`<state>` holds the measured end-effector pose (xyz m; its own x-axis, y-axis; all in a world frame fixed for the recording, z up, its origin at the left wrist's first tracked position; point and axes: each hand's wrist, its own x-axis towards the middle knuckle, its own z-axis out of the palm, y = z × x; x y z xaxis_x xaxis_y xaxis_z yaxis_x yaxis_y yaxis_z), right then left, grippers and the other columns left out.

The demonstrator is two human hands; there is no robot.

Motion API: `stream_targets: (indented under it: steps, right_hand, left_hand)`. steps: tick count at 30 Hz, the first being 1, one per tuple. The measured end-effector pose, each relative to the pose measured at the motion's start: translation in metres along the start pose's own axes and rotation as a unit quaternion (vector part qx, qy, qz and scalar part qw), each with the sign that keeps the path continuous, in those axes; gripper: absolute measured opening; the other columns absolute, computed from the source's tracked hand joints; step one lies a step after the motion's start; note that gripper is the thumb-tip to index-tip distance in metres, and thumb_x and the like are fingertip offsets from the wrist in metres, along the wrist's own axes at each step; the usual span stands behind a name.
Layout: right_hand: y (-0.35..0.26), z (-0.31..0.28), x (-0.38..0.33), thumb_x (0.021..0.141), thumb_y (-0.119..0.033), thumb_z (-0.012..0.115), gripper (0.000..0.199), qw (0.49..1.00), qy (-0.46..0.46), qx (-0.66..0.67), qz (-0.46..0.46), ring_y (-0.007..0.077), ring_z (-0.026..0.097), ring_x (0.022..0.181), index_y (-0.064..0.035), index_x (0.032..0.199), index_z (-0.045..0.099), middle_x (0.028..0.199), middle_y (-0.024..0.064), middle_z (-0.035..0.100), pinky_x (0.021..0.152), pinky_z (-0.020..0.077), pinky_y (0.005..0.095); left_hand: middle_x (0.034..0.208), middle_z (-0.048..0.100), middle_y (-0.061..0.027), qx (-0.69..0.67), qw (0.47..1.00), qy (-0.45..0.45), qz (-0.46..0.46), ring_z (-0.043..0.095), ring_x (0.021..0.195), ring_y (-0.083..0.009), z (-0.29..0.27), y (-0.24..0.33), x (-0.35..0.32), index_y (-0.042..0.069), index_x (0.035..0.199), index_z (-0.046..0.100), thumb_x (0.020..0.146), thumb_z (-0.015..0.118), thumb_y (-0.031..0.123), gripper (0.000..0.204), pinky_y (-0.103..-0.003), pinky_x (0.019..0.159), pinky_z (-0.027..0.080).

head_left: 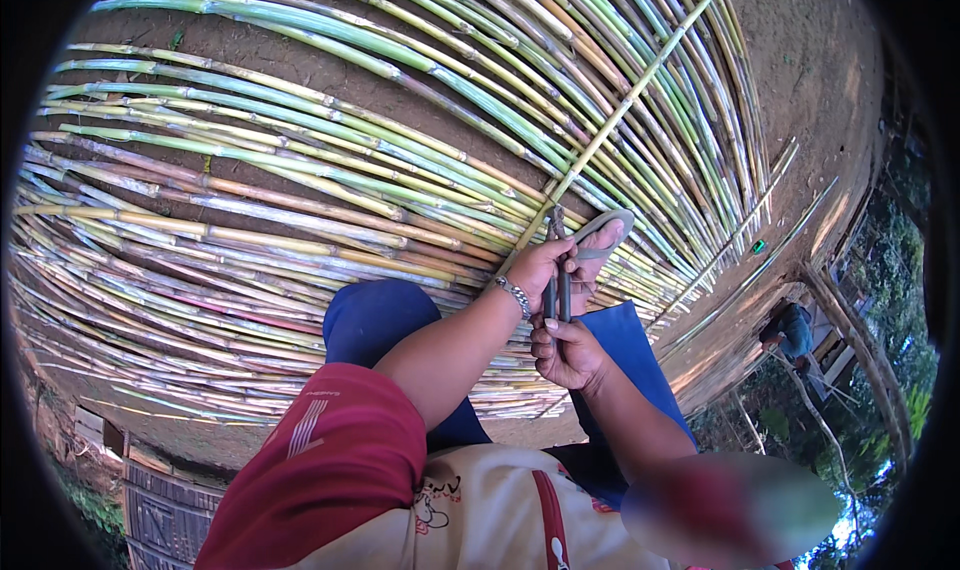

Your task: The person sits on the ground and weaves thin bamboo strips into a larger bamboo mat structure. They use a knife to trim the ends of the strips and a hammer to secure them into place.

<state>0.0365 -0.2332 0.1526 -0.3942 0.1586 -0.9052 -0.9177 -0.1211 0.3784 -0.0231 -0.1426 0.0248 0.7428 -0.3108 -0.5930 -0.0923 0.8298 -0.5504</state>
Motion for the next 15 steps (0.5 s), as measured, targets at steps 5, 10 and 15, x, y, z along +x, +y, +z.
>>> stream_targets:
  steps: [5, 10, 15]
  right_hand:
    - [-0.015, 0.031, -0.027, 0.090, -0.013, 0.078, 0.029, 0.939, 0.180, -0.273, -0.105, 0.0136, 0.059, 0.063, -0.0061, 0.111, 0.059, 0.084, 0.0019, 0.060, 0.057, 0.0484, 0.0260]
    - [-0.026, 0.043, -0.040, 0.094, -0.020, 0.063, 0.042, 0.555, 0.348, -0.727, -0.206, 0.0356, 0.070, 0.083, 0.0073, 0.126, 0.058, 0.101, 0.0232, 0.071, 0.080, 0.0555, 0.0425]
    - [-0.048, 0.088, -0.053, 0.092, -0.012, 0.064, 0.038, 0.538, 0.308, -0.774, -0.126, 0.0388, 0.073, 0.085, 0.0088, 0.123, 0.058, 0.093, 0.0267, 0.072, 0.079, 0.0576, 0.0447]
  left_hand:
    - [0.066, 0.050, 0.0010, 0.029, 0.989, 0.119, 0.081, 0.053, 0.057, -0.0171, 0.030, -0.015, 0.005, 0.010, 0.090, 0.055, 0.103, 0.058, 0.028, 0.022, -0.044, 0.059, 0.054]
    - [0.079, 0.069, -0.0124, 0.309, 0.856, 0.385, 0.153, 0.068, 0.067, -0.0246, 0.053, -0.030, 0.042, -0.003, 0.097, 0.069, 0.099, 0.061, 0.035, 0.039, -0.043, 0.062, 0.054]
    - [0.086, 0.072, -0.0172, 0.279, 0.872, 0.370, 0.158, 0.070, 0.070, -0.0239, 0.048, -0.036, 0.045, -0.008, 0.103, 0.069, 0.093, 0.073, 0.045, 0.054, -0.037, 0.062, 0.054]
